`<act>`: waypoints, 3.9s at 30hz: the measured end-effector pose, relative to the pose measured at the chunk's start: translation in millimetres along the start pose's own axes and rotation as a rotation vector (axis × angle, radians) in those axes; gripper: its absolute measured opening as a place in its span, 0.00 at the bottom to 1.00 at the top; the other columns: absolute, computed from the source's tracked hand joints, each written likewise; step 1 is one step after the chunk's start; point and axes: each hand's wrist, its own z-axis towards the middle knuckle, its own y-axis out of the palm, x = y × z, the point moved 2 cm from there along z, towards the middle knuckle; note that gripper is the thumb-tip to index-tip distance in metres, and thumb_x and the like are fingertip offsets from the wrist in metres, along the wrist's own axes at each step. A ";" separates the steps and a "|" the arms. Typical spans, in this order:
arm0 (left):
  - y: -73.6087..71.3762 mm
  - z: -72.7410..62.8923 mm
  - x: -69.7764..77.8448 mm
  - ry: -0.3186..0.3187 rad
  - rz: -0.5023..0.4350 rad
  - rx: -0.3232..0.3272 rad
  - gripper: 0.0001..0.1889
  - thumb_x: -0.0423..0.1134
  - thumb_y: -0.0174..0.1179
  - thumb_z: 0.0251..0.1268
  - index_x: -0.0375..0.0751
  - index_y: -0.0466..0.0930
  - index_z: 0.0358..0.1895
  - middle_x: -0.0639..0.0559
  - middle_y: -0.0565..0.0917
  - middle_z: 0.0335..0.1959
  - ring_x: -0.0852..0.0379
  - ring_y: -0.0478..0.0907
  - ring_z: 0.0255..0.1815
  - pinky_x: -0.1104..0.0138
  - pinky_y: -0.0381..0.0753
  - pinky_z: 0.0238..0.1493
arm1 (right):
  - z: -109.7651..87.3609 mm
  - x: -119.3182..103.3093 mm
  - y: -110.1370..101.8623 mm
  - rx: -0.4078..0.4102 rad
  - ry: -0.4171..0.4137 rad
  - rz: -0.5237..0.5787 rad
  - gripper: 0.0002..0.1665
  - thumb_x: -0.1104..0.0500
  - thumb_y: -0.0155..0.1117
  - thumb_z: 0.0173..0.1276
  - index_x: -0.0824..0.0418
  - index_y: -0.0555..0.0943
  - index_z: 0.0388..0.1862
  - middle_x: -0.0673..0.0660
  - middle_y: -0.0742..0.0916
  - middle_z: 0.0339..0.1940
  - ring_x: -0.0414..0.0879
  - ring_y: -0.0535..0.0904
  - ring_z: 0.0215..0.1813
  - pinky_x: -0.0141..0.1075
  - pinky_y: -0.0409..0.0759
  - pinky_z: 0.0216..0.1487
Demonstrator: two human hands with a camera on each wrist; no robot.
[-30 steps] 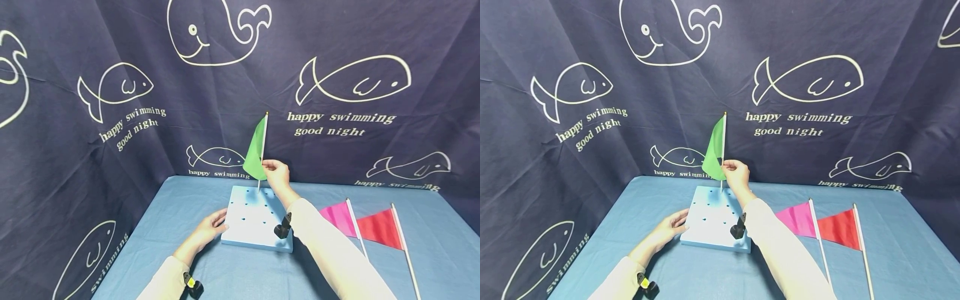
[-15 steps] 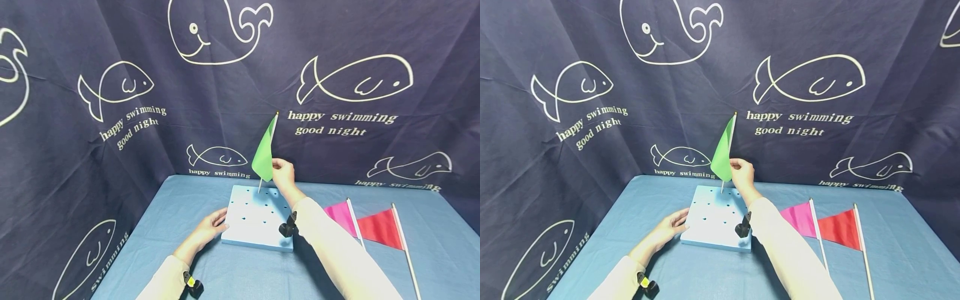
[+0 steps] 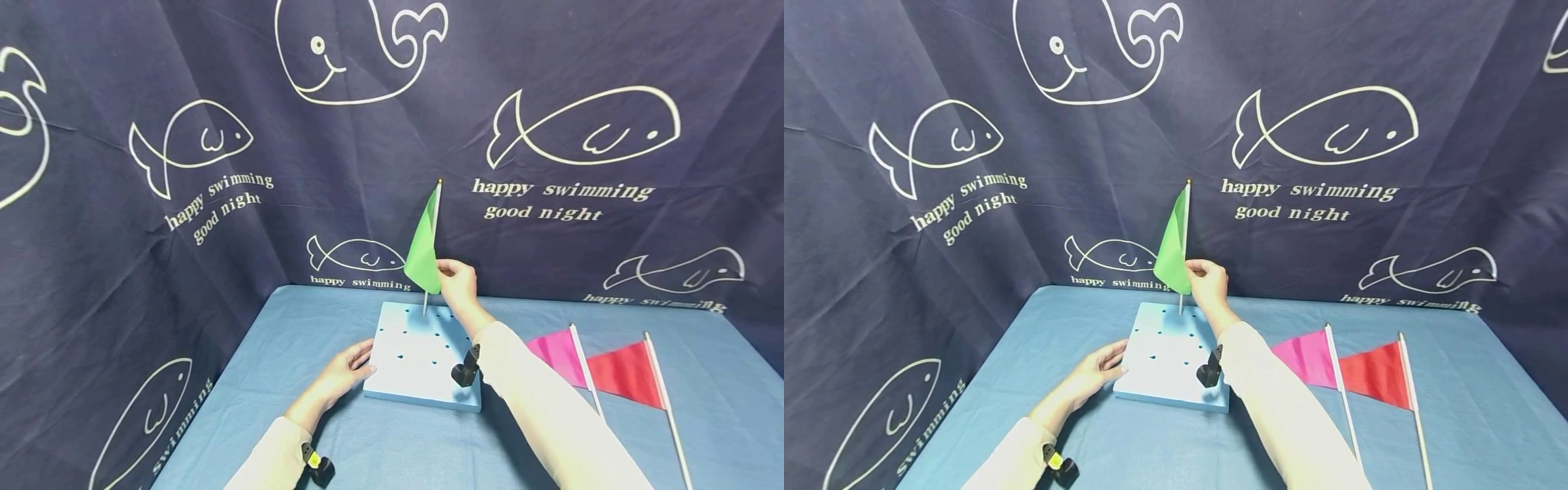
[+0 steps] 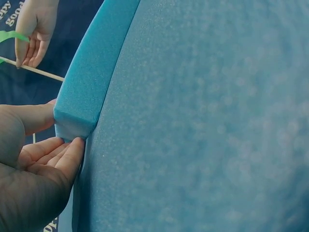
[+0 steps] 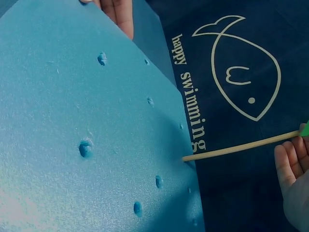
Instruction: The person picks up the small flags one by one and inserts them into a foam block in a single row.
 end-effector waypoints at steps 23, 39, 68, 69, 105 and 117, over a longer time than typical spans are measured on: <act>1.4 -0.8 1.5 0.006 -0.007 0.009 0.32 0.31 0.58 0.67 0.27 0.58 0.71 0.32 0.65 0.71 0.39 0.60 0.73 0.55 0.67 0.70 | -0.4 4.0 -4.9 -0.013 0.011 0.030 0.14 0.63 0.68 0.60 0.66 0.87 0.45 0.65 0.89 0.36 0.34 0.79 0.28 0.24 0.77 0.32; 0.8 0.2 -1.0 0.007 0.010 0.006 0.32 0.32 0.59 0.67 0.29 0.59 0.72 0.34 0.65 0.71 0.40 0.60 0.74 0.56 0.67 0.70 | 1.2 1.2 -2.8 0.084 -0.025 0.077 0.06 0.76 0.57 0.47 0.71 0.80 0.19 0.42 0.76 0.13 0.35 0.66 0.22 0.23 0.67 0.26; 0.6 1.4 -2.8 0.021 -0.002 0.006 0.31 0.32 0.58 0.68 0.28 0.58 0.72 0.33 0.65 0.71 0.39 0.60 0.74 0.53 0.66 0.71 | -1.2 4.8 4.9 0.011 0.014 0.046 0.15 0.68 0.66 0.58 0.69 0.86 0.46 0.68 0.88 0.42 0.51 0.84 0.40 0.25 0.77 0.37; 0.6 1.3 -2.8 0.022 0.000 0.006 0.31 0.32 0.58 0.68 0.28 0.58 0.71 0.33 0.65 0.71 0.39 0.60 0.74 0.53 0.66 0.70 | -1.3 4.8 4.6 0.012 0.015 0.046 0.15 0.68 0.66 0.58 0.69 0.86 0.46 0.68 0.88 0.42 0.53 0.84 0.41 0.26 0.78 0.37; 4.0 3.5 0.4 0.014 0.021 0.010 0.31 0.33 0.58 0.68 0.29 0.59 0.72 0.33 0.66 0.71 0.39 0.61 0.73 0.54 0.68 0.70 | 16.6 23.7 -73.7 0.002 -0.031 0.107 0.16 0.59 0.68 0.64 0.70 0.85 0.46 0.51 0.90 0.34 0.36 0.86 0.27 0.30 0.86 0.39; 1.9 4.9 -5.1 0.012 0.027 0.017 0.32 0.34 0.59 0.68 0.30 0.59 0.72 0.34 0.66 0.71 0.40 0.61 0.73 0.57 0.69 0.69 | 17.2 25.3 -115.2 0.042 -0.044 0.082 0.17 0.59 0.69 0.63 0.71 0.85 0.46 0.40 0.89 0.28 0.34 0.85 0.26 0.24 0.84 0.35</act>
